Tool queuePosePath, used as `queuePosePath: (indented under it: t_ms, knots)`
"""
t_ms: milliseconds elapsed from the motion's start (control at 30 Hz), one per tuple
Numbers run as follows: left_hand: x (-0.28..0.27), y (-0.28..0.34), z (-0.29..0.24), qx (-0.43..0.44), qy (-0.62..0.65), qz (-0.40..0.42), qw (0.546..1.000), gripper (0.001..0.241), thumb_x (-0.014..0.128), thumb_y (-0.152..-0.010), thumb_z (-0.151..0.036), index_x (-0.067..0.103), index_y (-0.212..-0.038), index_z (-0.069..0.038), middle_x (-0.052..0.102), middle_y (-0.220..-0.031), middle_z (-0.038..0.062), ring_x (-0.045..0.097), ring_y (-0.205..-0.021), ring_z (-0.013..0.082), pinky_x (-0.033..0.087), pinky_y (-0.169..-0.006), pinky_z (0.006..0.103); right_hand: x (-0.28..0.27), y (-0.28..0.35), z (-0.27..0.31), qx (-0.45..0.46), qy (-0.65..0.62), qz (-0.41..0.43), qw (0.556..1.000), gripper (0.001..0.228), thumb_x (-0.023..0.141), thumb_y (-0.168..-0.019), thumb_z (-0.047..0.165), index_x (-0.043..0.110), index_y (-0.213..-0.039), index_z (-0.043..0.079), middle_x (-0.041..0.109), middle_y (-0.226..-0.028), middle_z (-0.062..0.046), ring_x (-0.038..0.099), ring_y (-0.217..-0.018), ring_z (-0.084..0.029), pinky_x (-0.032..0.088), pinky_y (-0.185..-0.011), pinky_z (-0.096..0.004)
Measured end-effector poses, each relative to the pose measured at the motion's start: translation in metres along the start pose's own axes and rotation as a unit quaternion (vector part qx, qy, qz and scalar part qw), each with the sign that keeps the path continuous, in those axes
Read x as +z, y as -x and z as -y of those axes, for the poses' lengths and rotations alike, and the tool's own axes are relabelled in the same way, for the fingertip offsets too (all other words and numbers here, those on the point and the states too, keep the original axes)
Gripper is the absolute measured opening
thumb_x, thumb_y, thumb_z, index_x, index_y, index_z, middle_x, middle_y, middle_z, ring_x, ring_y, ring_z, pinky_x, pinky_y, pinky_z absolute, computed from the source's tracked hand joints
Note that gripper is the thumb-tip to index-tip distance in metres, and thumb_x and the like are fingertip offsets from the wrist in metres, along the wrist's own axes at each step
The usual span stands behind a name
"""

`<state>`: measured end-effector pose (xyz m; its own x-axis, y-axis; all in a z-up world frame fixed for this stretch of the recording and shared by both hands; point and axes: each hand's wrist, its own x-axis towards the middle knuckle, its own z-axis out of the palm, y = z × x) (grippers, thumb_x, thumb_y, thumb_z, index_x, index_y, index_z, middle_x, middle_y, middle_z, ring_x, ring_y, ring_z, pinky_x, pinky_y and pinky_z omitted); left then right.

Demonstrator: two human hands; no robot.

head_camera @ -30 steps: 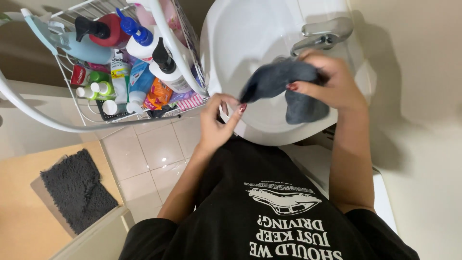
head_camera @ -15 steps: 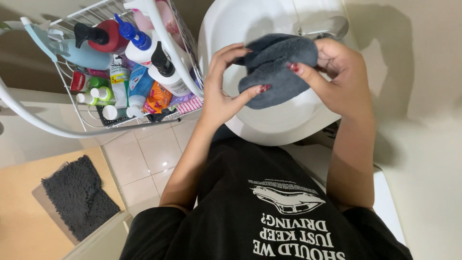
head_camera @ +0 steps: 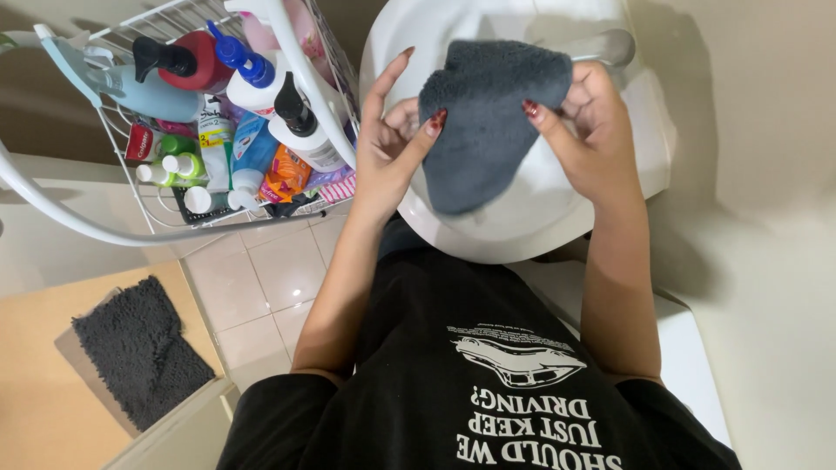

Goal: The person cleans a bathroom sink and a toilet using a dark grey cloth. They wipe the sink basin and faucet, then move to the toilet to wipe the rim, seat, and tank lid. The person folds the cloth multiple times during the process to use a clean side.

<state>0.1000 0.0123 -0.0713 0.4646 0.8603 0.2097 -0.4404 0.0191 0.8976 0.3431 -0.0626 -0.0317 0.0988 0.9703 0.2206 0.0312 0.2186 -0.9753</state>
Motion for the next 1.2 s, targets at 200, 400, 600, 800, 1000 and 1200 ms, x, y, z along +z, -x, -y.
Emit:
queuePosePath:
  t_ms: [200,400,600,800,1000,1200]
  knots:
    - [0.013,0.0,-0.031,0.159,-0.364,-0.031,0.917,0.037,0.081,-0.093,0.0,0.068,-0.127,-0.009,0.072,-0.127,0.007,0.065,-0.125,0.0222,0.048,-0.109,0.0353,0.004,0.001,0.005,-0.062,0.252,-0.099,0.96,0.015,0.082,-0.104,0.001,0.073,-0.115,0.005,0.072,-0.115,-0.006,0.066,-0.106,-0.016,0.053,-0.098,-0.032]
    - [-0.014,0.078,0.031,0.128,-0.485,-0.046,0.864,0.025,0.088,-0.079,-0.002,0.07,-0.096,-0.01,0.069,-0.109,0.004,0.066,-0.12,0.029,0.049,-0.107,0.0417,0.013,0.027,0.012,-0.116,0.178,0.094,0.973,0.017,0.078,-0.077,0.007,0.067,-0.089,0.011,0.051,-0.145,-0.021,0.043,-0.141,-0.033,0.031,-0.124,-0.048]
    - [0.018,0.127,0.002,0.025,-0.381,-0.003,0.924,0.032,0.09,-0.074,-0.008,0.064,-0.092,-0.011,0.05,-0.137,0.021,0.054,-0.127,0.0404,0.043,-0.107,0.046,-0.009,0.121,-0.059,0.184,0.095,0.172,0.963,0.016,0.072,-0.09,0.005,0.07,-0.106,0.003,0.073,-0.101,-0.004,0.068,-0.097,-0.017,0.041,-0.114,-0.039]
    - [0.008,0.131,0.038,-0.19,-0.222,0.057,0.955,0.062,0.081,-0.089,-0.017,0.044,-0.136,-0.004,0.067,-0.117,0.013,0.068,-0.112,0.0257,0.051,-0.098,0.0364,0.014,0.105,-0.099,0.209,-0.036,-0.002,0.977,0.029,0.066,-0.1,0.006,0.053,-0.126,0.001,0.073,-0.107,-0.004,0.067,-0.099,-0.013,0.053,-0.089,-0.029]
    - [-0.028,0.121,0.139,-0.319,-0.047,-0.183,0.929,0.047,0.062,-0.101,-0.03,0.047,-0.136,-0.002,0.072,-0.099,0.012,0.071,-0.081,0.0175,0.059,-0.064,0.0303,0.069,0.069,-0.094,0.032,0.296,-0.054,0.953,0.048,0.072,-0.099,0.018,0.054,-0.142,0.008,0.055,-0.145,-0.015,0.053,-0.13,-0.03,0.044,-0.107,-0.043]
    - [-0.041,0.147,0.111,-0.373,-0.061,-0.244,0.893,0.041,0.048,-0.106,-0.042,0.06,-0.119,-0.005,0.071,-0.091,0.016,0.074,-0.071,0.0233,0.061,-0.063,0.0334,0.093,0.1,-0.132,-0.012,0.437,0.258,0.862,0.055,0.063,-0.098,0.034,0.053,-0.15,0.023,0.039,-0.162,-0.015,0.042,-0.146,-0.039,0.034,-0.115,-0.062]
